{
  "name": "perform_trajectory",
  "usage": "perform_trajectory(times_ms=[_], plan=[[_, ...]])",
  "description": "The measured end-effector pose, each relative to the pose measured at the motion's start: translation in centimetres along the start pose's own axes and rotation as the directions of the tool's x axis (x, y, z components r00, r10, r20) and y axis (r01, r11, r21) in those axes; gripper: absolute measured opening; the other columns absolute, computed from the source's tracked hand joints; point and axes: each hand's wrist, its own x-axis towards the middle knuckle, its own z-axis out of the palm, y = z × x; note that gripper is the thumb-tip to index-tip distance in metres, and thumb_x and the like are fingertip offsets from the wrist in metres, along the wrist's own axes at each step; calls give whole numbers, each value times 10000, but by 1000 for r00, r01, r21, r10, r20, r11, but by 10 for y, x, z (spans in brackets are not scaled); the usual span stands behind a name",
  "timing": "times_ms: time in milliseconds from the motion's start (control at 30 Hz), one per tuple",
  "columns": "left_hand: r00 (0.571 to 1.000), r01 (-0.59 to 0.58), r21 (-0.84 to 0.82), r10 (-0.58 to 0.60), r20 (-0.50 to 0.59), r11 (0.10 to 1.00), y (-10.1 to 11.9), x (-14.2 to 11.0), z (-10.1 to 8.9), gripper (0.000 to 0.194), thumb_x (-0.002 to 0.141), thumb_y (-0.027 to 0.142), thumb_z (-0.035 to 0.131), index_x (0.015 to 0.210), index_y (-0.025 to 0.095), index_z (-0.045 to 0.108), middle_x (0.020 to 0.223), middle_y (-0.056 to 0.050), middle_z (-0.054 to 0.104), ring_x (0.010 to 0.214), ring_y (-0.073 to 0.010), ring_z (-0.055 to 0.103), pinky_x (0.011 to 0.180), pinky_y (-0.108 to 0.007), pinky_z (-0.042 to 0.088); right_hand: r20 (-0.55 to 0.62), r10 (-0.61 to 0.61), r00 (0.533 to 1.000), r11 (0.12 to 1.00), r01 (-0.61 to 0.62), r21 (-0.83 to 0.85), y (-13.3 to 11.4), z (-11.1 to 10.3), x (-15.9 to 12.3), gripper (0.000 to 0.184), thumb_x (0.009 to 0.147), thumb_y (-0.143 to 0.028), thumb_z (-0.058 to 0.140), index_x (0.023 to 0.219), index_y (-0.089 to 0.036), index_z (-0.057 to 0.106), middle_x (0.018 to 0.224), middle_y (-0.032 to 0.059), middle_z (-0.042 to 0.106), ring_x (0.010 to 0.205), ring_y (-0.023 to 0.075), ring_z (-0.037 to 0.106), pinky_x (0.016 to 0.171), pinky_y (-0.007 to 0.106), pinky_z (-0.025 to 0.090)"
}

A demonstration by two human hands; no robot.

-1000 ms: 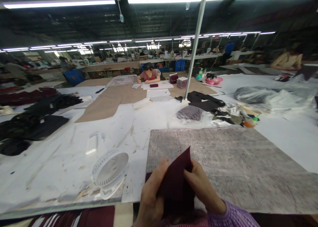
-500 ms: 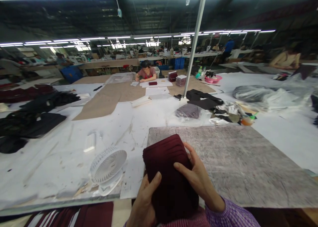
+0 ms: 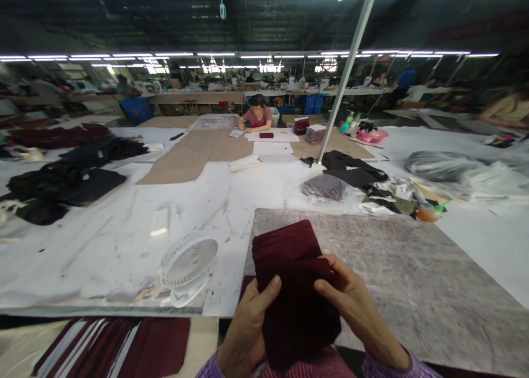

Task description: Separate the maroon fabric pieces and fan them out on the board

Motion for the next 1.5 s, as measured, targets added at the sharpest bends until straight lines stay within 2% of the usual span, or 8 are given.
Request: perform_trajectory(times_ms=[200, 333, 500, 633, 800, 1100, 1333, 1500], plan=[[996, -25, -57, 30, 84, 998, -1, 5, 4, 430, 874, 272, 512, 1289, 162, 481, 1122, -115, 671, 1125, -265, 563, 1001, -423, 400, -38, -47, 998, 974, 37, -223, -2, -2, 1, 179, 753, -388, 661, 803, -217, 647, 875, 20, 651, 826, 202, 593, 726, 287, 495], [974, 118, -151, -85, 211, 981, 4, 7, 6, 562, 891, 504, 348, 1217, 98, 559, 1186, -148, 630, 1198, -303, 493, 1012, -441, 384, -19, -67, 998, 961, 59, -269, -6, -3, 2, 160, 758, -377, 653, 817, -228, 664, 928, 25, 666, 885, 224, 599, 749, 292, 494], [965, 162, -165, -121, 234, 973, 6, 10, 1, 560, 885, 517, 341, 1214, 126, 569, 1214, -121, 619, 1235, -298, 453, 1041, -440, 342, 18, -13, 1000, 964, 17, -265, -12, -5, 4, 166, 766, -374, 642, 839, -226, 668, 947, 27, 673, 928, 239, 606, 772, 300, 499], [979, 74, -160, -41, 202, 984, 3, 9, -4, 497, 895, 463, 384, 1245, 147, 540, 1231, -110, 609, 1227, -283, 464, 1051, -426, 327, 14, 4, 1000, 959, 0, -282, -12, -5, 5, 176, 772, -368, 636, 865, -221, 663, 939, 27, 674, 931, 235, 606, 798, 308, 493], [985, -142, 60, 135, 107, 988, -1, 8, -6, 538, 819, 100, 574, 1325, 220, 439, 1160, -83, 659, 1156, -236, 538, 1030, -396, 352, -2, 1, 1000, 964, -1, -265, -5, -4, 5, 151, 775, -353, 642, 849, -223, 622, 888, 18, 650, 891, 211, 603, 789, 298, 491], [990, -76, 104, 63, 130, 992, 0, 7, -14, 499, 827, 96, 567, 1302, 216, 471, 1140, -91, 668, 1101, -235, 576, 1004, -400, 376, 30, 61, 998, 993, -64, 99, -6, -4, 7, 367, 731, -343, 704, 1052, -300, 531, 1034, 7, 599, 889, 171, 612, 748, 274, 515], [991, -94, 102, 83, 107, 990, 0, 8, -13, 368, 821, 131, 588, 1186, 177, 571, 1090, -95, 687, 1102, -243, 576, 1010, -410, 374, 52, -13, 999, 989, 20, -149, -2, -3, 3, 165, 787, -350, 636, 910, -241, 647, 951, 23, 643, 922, 204, 590, 813, 286, 474], [995, -54, 17, 55, -78, 998, 3, 10, -9, 229, 846, 319, 567, 985, 154, 642, 1014, -86, 709, 1131, -245, 556, 1028, -400, 369, 71, -46, 996, 954, 64, -293, -3, -3, 5, 142, 803, -355, 605, 860, -230, 641, 907, 20, 628, 919, 213, 575, 791, 279, 463]])
